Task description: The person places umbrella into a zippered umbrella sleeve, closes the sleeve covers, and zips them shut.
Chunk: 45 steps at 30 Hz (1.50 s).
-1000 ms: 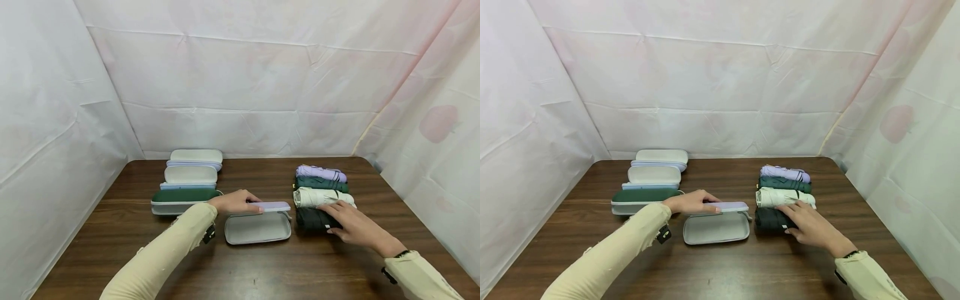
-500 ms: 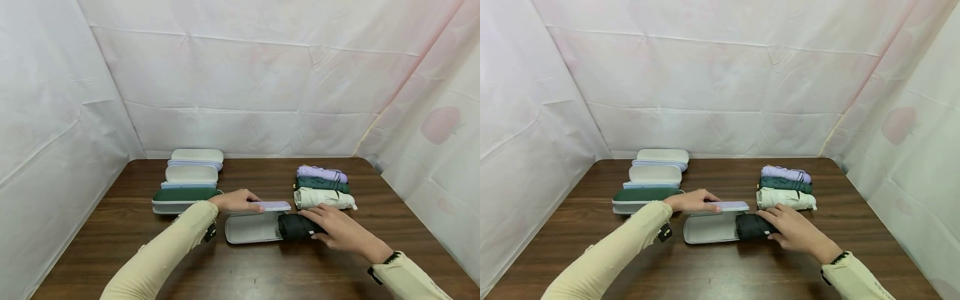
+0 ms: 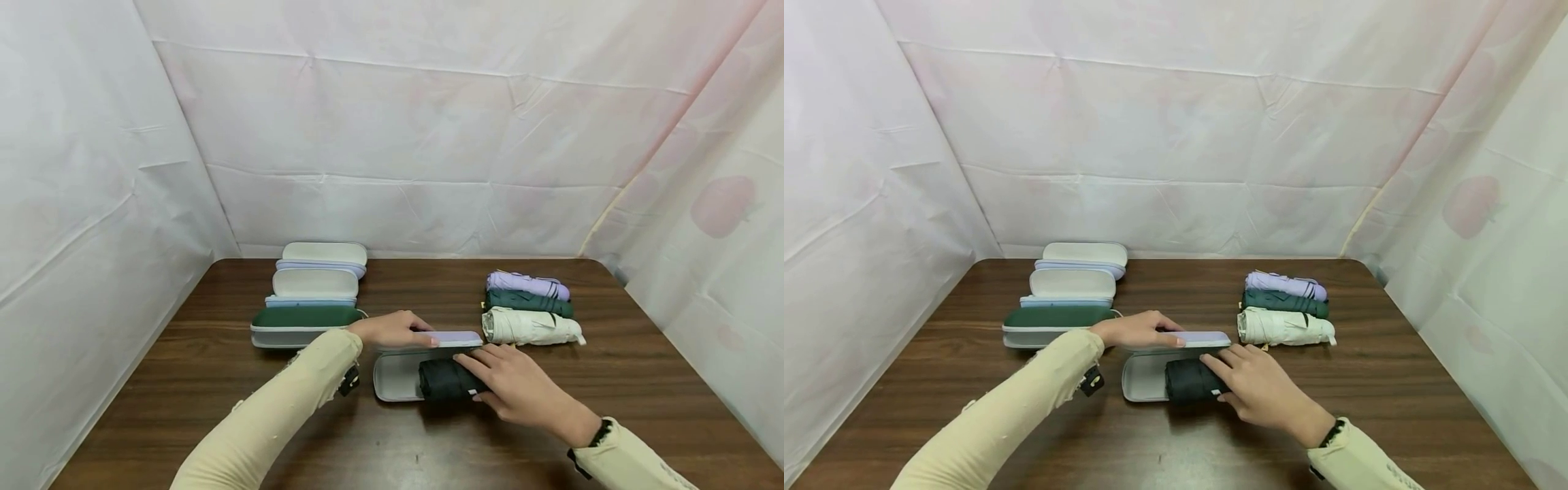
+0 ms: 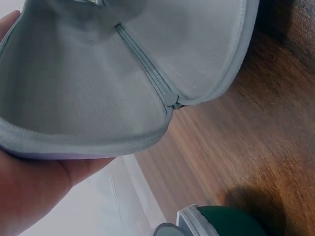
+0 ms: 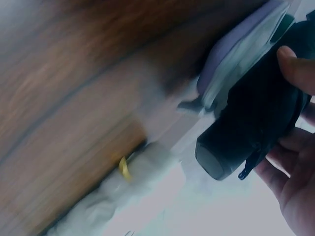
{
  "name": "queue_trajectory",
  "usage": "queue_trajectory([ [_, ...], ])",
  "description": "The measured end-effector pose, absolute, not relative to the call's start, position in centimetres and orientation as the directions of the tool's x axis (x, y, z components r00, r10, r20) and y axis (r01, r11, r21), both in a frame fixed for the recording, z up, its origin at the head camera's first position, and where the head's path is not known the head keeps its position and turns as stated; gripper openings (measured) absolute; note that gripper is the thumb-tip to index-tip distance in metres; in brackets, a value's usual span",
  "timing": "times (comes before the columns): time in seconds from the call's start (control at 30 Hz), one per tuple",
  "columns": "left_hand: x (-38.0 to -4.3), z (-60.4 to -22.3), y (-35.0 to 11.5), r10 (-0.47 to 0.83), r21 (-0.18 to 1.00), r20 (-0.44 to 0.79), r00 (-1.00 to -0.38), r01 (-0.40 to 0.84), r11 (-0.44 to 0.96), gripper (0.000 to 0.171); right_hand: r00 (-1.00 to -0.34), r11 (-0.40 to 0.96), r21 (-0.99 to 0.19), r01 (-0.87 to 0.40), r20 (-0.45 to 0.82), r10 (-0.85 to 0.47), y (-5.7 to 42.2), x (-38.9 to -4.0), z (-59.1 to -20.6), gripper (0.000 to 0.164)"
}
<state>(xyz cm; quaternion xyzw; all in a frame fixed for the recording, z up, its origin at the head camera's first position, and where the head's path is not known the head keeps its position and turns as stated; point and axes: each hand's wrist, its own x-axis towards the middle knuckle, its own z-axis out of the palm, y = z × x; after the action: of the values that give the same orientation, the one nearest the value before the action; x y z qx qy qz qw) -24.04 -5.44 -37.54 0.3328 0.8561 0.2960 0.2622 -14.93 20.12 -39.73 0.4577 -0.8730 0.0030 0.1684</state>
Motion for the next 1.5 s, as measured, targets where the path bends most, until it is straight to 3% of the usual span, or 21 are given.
queue_trajectory([
  [0.4, -23.9, -37.6, -5.4, 0.735, 0.718, -0.235, -0.636, 0.396, 0.572, 0.049, -0.533, 0.619, 0.195, -0.761, 0.355, -0.768, 16.1, -14.2, -39.9, 0.068],
  [0.8, -23.9, -37.7, -5.4, 0.730, 0.759, -0.230, -0.644, 0.351, 0.549, 0.048, -0.591, 0.655, 0.259, -0.710, 0.288, -0.754, 13.8, -14.4, -41.2, 0.060],
  [1.2, -24.0, -37.7, -5.4, 0.739, 0.730, -0.232, -0.632, 0.389, 0.562, 0.048, -0.594, 0.647, 0.299, -0.701, 0.258, -0.762, 13.5, -15.0, -42.7, 0.059],
  [1.33, -24.0, -37.9, -5.3, 0.745, 0.727, -0.224, -0.629, 0.401, 0.557, 0.048, -0.605, 0.655, 0.278, -0.702, 0.252, -0.755, 13.5, -15.1, -42.7, 0.059],
  [1.5, -24.0, -37.9, -5.2, 0.752, 0.724, -0.212, -0.624, 0.417, 0.550, 0.045, -0.650, 0.682, 0.165, -0.713, 0.209, -0.731, 13.8, -15.2, -42.3, 0.064],
])
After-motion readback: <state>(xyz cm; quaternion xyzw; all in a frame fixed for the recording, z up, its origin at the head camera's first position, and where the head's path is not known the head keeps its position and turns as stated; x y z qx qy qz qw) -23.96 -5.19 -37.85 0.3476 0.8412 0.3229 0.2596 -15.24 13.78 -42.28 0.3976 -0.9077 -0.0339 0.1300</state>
